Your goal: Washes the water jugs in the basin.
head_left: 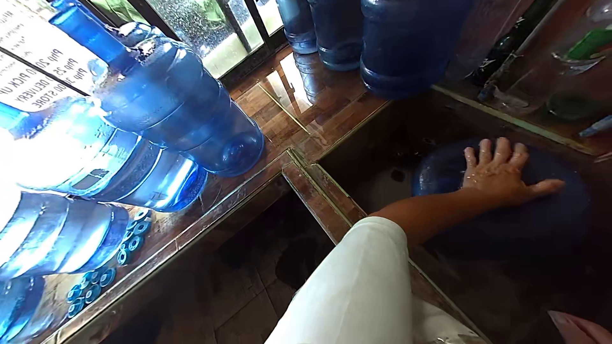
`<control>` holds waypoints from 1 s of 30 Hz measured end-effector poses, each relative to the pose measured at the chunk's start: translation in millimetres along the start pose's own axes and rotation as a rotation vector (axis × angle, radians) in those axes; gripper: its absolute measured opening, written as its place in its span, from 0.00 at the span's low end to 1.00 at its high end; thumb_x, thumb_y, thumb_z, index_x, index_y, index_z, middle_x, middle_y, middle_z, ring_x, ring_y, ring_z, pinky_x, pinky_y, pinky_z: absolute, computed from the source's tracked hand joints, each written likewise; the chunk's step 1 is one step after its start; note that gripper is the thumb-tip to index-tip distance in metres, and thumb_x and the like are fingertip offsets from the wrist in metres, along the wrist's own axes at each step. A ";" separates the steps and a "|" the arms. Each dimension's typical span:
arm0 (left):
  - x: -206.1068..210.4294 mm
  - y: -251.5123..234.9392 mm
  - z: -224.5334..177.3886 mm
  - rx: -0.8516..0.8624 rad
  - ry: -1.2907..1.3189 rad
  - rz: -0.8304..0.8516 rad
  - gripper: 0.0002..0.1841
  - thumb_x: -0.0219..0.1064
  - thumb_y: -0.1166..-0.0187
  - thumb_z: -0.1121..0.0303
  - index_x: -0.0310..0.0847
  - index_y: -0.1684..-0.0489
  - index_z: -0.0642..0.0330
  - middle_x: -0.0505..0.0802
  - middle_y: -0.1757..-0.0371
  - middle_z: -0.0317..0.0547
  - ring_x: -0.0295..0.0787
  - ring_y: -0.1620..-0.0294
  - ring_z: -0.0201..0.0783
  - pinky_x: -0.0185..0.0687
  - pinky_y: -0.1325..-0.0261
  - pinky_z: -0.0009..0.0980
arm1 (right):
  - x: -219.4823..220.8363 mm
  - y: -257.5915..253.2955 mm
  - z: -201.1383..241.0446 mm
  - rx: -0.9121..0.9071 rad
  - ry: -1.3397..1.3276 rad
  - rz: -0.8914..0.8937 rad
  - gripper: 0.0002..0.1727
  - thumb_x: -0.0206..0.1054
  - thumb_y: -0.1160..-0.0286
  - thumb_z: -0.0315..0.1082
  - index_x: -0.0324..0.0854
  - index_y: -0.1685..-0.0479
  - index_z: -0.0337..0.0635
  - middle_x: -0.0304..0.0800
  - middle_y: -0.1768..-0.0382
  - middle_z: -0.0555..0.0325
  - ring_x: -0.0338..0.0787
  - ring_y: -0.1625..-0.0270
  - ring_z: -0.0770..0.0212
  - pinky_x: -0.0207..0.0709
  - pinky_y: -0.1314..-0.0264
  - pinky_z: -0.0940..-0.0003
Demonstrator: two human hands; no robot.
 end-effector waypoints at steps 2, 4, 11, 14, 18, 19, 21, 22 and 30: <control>-1.2 17.2 -25.4 0.247 0.012 0.078 0.38 0.68 0.21 0.42 0.69 0.13 0.52 0.65 0.08 0.49 0.46 0.04 0.52 0.33 0.07 0.60 | 7.0 -2.6 8.6 -0.063 -0.017 0.028 0.23 0.56 0.10 0.37 0.85 0.43 0.21 0.88 0.44 0.23 0.87 0.37 0.35 0.76 0.29 0.49; -13.6 33.5 -41.8 0.455 0.023 0.015 0.31 0.71 0.21 0.47 0.80 0.22 0.52 0.76 0.14 0.47 0.60 0.09 0.49 0.44 0.08 0.57 | 7.2 -0.2 26.6 -0.158 -0.058 -0.012 0.21 0.57 0.11 0.35 0.85 0.45 0.19 0.87 0.46 0.21 0.88 0.40 0.29 0.78 0.33 0.39; -11.6 -7.1 -11.1 0.212 -0.033 0.001 0.34 0.53 0.14 0.37 0.82 0.28 0.59 0.83 0.25 0.64 0.69 0.17 0.67 0.46 0.21 0.79 | -36.1 12.2 9.1 0.116 -0.060 -0.150 0.19 0.60 0.13 0.37 0.89 0.47 0.29 0.91 0.43 0.34 0.89 0.36 0.37 0.75 0.26 0.40; -3.5 13.3 -51.4 0.358 0.156 0.136 0.24 0.54 0.08 0.57 0.88 0.45 0.73 0.91 0.41 0.68 0.81 0.29 0.66 0.48 0.15 0.66 | -71.7 4.0 -3.5 0.218 -0.021 -0.104 0.21 0.55 0.09 0.40 0.86 0.39 0.31 0.87 0.34 0.36 0.84 0.28 0.39 0.69 0.20 0.42; 25.2 56.6 -86.1 0.609 0.010 0.244 0.22 0.64 0.15 0.56 0.90 0.44 0.70 0.89 0.31 0.65 0.76 0.19 0.62 0.43 0.10 0.67 | -137.1 -17.2 -43.3 0.261 0.144 -0.296 0.20 0.59 0.10 0.39 0.85 0.36 0.32 0.82 0.27 0.37 0.80 0.23 0.38 0.68 0.18 0.37; 30.6 62.9 -83.8 0.582 -0.082 0.215 0.29 0.68 0.19 0.50 0.84 0.31 0.67 0.76 0.18 0.68 0.59 0.10 0.65 0.34 0.10 0.71 | -154.0 -22.1 -62.3 0.287 0.184 -0.330 0.21 0.58 0.10 0.39 0.83 0.33 0.31 0.79 0.24 0.35 0.77 0.21 0.35 0.65 0.17 0.34; 34.7 71.3 -74.9 0.429 -0.202 0.186 0.47 0.69 0.24 0.42 0.60 0.11 0.66 0.50 0.08 0.76 0.37 0.06 0.75 0.28 0.14 0.77 | -182.9 -25.0 -100.1 0.349 0.236 -0.391 0.23 0.57 0.09 0.39 0.81 0.30 0.29 0.75 0.21 0.31 0.74 0.18 0.30 0.63 0.17 0.30; 38.7 77.5 -74.5 0.395 -0.224 0.210 0.49 0.70 0.25 0.43 0.55 0.08 0.65 0.46 0.07 0.77 0.34 0.07 0.77 0.29 0.15 0.77 | -193.3 -23.9 -117.3 0.380 0.252 -0.419 0.23 0.57 0.09 0.39 0.80 0.30 0.28 0.74 0.21 0.30 0.73 0.18 0.29 0.63 0.18 0.29; 51.5 148.0 -88.2 0.888 -0.226 0.579 0.41 0.73 0.26 0.63 0.60 0.08 0.56 0.58 0.06 0.58 0.48 0.05 0.58 0.38 0.08 0.60 | -202.2 -1.2 -173.5 0.413 0.366 -0.401 0.22 0.55 0.08 0.36 0.83 0.37 0.23 0.79 0.25 0.30 0.76 0.21 0.30 0.61 0.18 0.31</control>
Point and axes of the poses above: each hand's wrist, its own y-axis away from the middle knuckle, its own x-axis out of the palm, z = x × y, the point moved 9 cm from there along -y, towards the middle knuckle
